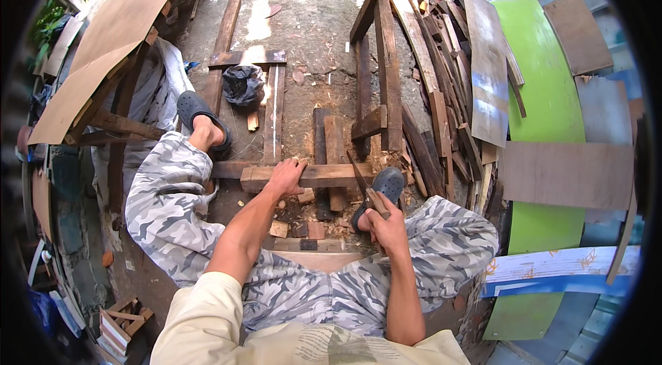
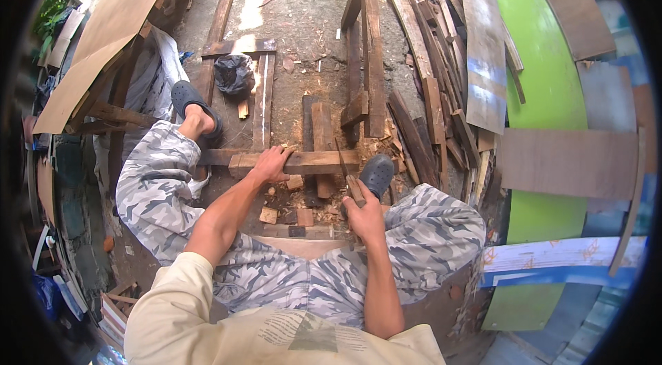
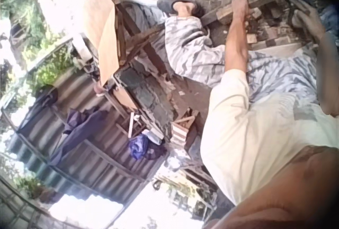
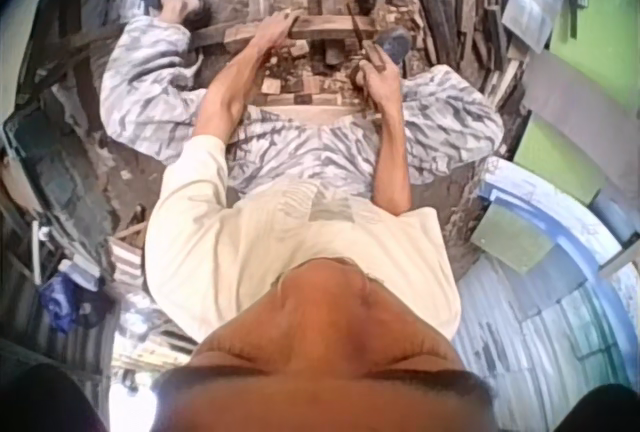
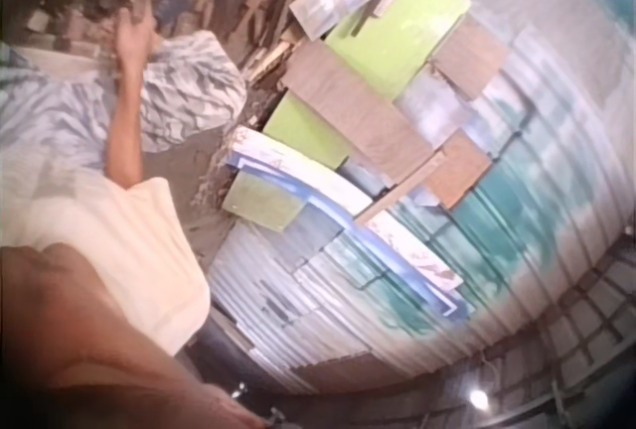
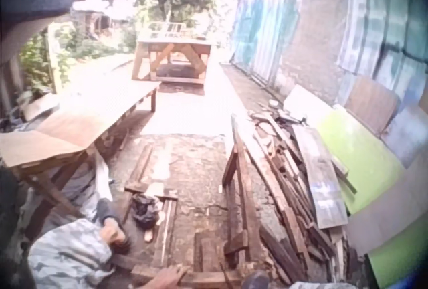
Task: The person sits on the ground and uses a chisel and hammer to carve and shape a small wooden plank. They repeatedly strike the chisel to remove wood shavings and refine the plank's edges.
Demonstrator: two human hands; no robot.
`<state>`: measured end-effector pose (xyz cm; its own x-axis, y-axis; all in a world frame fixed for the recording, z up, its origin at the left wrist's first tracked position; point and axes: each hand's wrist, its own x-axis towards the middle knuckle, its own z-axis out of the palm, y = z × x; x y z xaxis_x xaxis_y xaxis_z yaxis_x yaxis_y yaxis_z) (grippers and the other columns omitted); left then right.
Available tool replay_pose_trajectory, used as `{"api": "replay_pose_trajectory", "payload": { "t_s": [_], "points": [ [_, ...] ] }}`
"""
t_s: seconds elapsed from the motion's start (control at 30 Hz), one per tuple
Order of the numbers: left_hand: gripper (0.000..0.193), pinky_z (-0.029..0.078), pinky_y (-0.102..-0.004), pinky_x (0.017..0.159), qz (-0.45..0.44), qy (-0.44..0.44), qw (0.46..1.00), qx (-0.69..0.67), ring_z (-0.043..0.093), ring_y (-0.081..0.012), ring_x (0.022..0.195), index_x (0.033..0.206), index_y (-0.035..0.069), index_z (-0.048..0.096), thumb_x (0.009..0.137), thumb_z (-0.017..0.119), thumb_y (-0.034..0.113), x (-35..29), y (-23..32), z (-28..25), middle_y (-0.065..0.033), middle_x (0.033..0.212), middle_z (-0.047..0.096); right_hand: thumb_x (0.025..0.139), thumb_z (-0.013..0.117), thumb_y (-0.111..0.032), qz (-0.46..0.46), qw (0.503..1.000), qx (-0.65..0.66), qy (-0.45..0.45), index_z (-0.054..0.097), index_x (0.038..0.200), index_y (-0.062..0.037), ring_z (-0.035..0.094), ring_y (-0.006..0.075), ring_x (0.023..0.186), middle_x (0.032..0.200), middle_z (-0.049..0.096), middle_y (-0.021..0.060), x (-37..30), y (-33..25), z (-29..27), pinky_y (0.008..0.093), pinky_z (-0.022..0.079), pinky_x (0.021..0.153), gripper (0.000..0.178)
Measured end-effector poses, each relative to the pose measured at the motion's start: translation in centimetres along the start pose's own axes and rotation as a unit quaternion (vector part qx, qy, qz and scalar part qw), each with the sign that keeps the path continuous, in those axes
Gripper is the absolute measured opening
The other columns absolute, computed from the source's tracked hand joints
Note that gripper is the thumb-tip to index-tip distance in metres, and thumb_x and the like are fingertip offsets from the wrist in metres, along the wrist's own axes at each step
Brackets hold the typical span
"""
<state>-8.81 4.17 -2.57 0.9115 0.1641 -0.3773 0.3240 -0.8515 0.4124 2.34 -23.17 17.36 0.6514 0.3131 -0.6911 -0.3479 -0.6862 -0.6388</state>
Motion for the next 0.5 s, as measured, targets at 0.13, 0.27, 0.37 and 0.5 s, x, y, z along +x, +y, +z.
{"api": "replay_pose_trajectory", "payload": {
  "t_s": [0.13,0.27,0.37,0.5],
  "points": [
    [0.084,0.049,-0.0484,0.101,0.014,-0.117,0.993,0.016,0.06,-0.0396,0.121,0.139,0.006,0.054,0.076,0.079,0.056,1.8,0.6,-0.4,-0.0227,0.126,0.063,0.092,0.066,-0.01,-0.077,0.996,0.031,0.038,0.05,0.146,0.0051,0.049,0.0112,0.044,0.061,0.056,0.003,1.3,3.6,0.5,0.0287,0.04,0.042,0.058],
    [0.089,0.052,-0.0514,0.096,-0.033,-0.129,0.988,-0.082,0.067,-0.0432,0.111,0.131,0.001,0.061,0.084,0.058,0.076,4.3,1.6,0.2,-0.026,0.114,0.07,0.092,0.068,-0.012,-0.126,0.988,-0.067,0.057,0.053,0.146,-0.0002,0.05,0.0113,0.044,0.062,0.058,0.0031,1.1,7.4,-0.1,0.0294,0.04,0.043,0.057],
    [0.086,0.053,-0.0509,0.096,-0.141,-0.062,0.969,-0.192,0.068,-0.044,0.106,0.121,-0.005,0.064,0.085,0.062,0.073,7.2,3.0,1.6,-0.0278,0.108,0.072,0.092,0.069,-0.013,-0.109,0.989,-0.087,0.057,0.054,0.147,-0.0022,0.051,0.0111,0.045,0.066,0.061,0.0039,-0.3,7.2,0.1,0.0294,0.041,0.045,0.058],
    [0.086,0.053,-0.0493,0.097,-0.284,-0.051,0.924,-0.253,0.066,-0.0449,0.112,0.126,-0.007,0.054,0.08,0.076,0.063,11.3,8.2,2.8,-0.0318,0.118,0.067,0.092,0.069,-0.018,-0.049,0.996,-0.071,0.031,0.05,0.149,-0.0036,0.054,0.0214,0.071,0.088,0.065,0.0132,-2.6,3.6,-0.1,0.0341,0.044,0.065,0.062]
  ]
}}
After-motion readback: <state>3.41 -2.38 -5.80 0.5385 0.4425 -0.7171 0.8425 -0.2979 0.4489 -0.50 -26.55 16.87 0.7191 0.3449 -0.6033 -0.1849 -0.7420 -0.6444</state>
